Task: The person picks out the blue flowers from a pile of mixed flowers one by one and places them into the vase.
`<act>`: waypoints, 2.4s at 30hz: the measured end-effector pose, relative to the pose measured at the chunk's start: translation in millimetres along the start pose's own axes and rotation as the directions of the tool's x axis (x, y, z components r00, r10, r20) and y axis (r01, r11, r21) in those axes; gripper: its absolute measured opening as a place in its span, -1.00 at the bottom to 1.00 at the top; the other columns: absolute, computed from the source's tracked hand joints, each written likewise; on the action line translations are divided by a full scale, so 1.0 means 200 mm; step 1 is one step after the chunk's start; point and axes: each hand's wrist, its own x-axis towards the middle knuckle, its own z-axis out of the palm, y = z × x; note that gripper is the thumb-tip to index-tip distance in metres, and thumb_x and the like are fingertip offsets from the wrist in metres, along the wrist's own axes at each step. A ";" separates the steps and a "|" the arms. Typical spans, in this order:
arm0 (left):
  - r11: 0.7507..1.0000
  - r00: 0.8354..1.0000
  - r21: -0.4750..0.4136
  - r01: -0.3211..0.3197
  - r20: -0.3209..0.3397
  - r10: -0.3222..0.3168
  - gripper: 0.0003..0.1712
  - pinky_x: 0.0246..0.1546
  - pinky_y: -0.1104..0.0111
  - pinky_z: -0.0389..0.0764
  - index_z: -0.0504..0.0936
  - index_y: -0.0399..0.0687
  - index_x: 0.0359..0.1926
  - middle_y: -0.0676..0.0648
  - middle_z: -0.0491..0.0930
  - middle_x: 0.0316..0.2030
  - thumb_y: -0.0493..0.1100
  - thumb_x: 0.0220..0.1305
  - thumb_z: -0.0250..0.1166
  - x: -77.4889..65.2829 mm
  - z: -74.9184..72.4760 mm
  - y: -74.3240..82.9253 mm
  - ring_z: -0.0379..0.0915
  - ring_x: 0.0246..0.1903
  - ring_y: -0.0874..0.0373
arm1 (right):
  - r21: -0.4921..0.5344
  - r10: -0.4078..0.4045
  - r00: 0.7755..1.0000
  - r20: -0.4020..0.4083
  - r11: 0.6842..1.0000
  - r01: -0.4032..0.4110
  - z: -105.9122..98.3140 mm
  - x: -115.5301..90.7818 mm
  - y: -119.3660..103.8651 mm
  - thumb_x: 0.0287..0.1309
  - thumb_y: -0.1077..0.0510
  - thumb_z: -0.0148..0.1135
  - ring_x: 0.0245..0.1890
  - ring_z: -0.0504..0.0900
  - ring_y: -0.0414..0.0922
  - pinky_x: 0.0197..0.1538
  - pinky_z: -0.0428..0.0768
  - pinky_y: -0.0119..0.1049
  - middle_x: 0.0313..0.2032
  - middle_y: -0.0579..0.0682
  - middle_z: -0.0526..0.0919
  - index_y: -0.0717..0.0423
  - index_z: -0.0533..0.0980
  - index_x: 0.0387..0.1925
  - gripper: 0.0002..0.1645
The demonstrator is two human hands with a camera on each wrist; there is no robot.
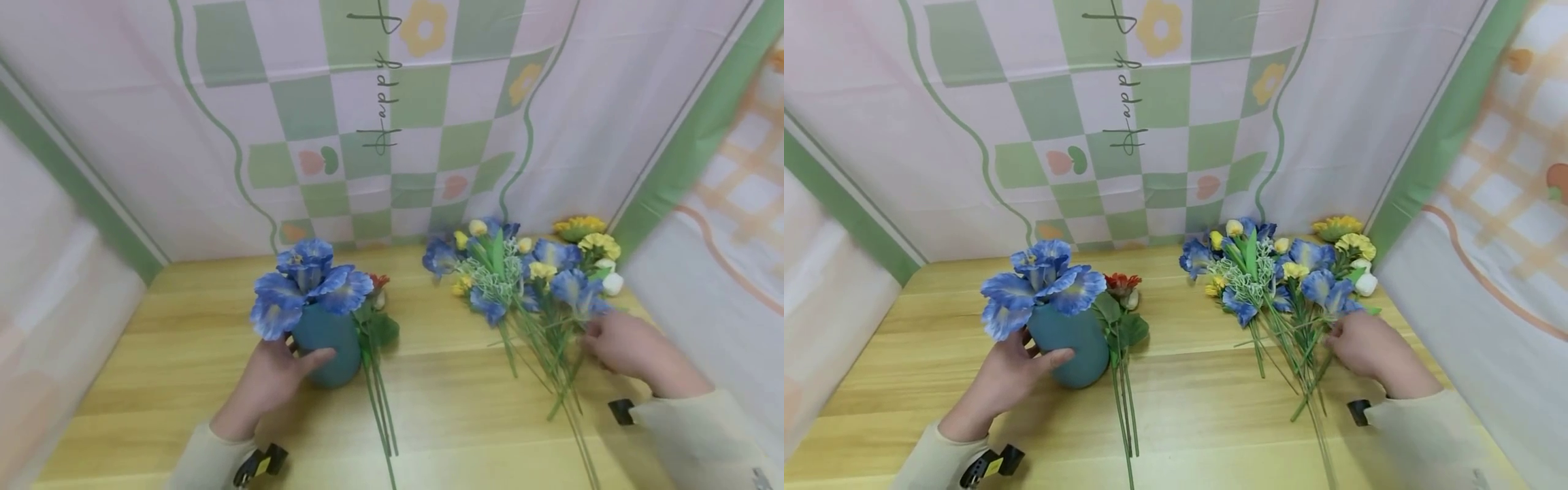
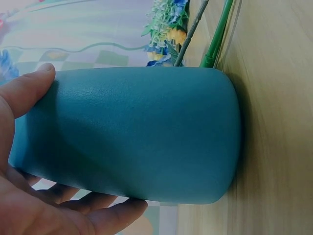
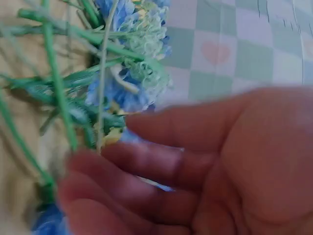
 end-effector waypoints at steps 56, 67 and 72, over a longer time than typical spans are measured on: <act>0.911 0.942 0.386 -0.147 0.335 0.010 -0.53 -0.26 0.26 0.67 0.72 0.00 -0.05 0.11 0.71 -0.23 0.25 0.36 0.21 -0.30 0.00 0.36 0.61 -0.32 0.27 | 0.474 -0.438 0.834 -0.335 0.687 0.551 0.04 -0.06 -0.93 0.45 0.20 0.11 -0.36 0.59 -0.11 -0.31 0.65 -0.21 -0.32 -0.08 0.60 0.12 0.52 -0.09 -0.89; 0.955 0.963 -0.125 -0.269 -0.040 0.266 -0.80 -0.26 0.34 0.69 0.72 -0.21 -0.07 -0.07 0.73 -0.18 -0.29 0.29 0.36 -0.25 0.15 0.39 0.67 -0.24 0.17 | 0.189 -0.761 0.469 -0.449 0.432 0.882 0.17 -0.02 -1.28 0.21 0.34 0.29 -0.26 0.59 -0.20 -0.13 0.63 -0.29 -0.24 -0.07 0.62 0.14 0.55 -0.15 -0.82; 0.971 0.961 -0.050 -0.232 -0.168 0.221 -0.89 -0.45 0.37 0.65 0.76 0.02 -0.37 0.16 0.69 -0.46 -0.30 0.12 0.46 -0.26 0.15 0.38 0.59 -0.47 0.27 | 0.021 -0.777 0.357 -0.519 0.406 0.914 0.20 -0.01 -1.31 0.06 0.37 0.30 -0.38 0.53 -0.22 -0.24 0.58 -0.37 -0.36 -0.09 0.57 0.13 0.55 -0.25 -0.80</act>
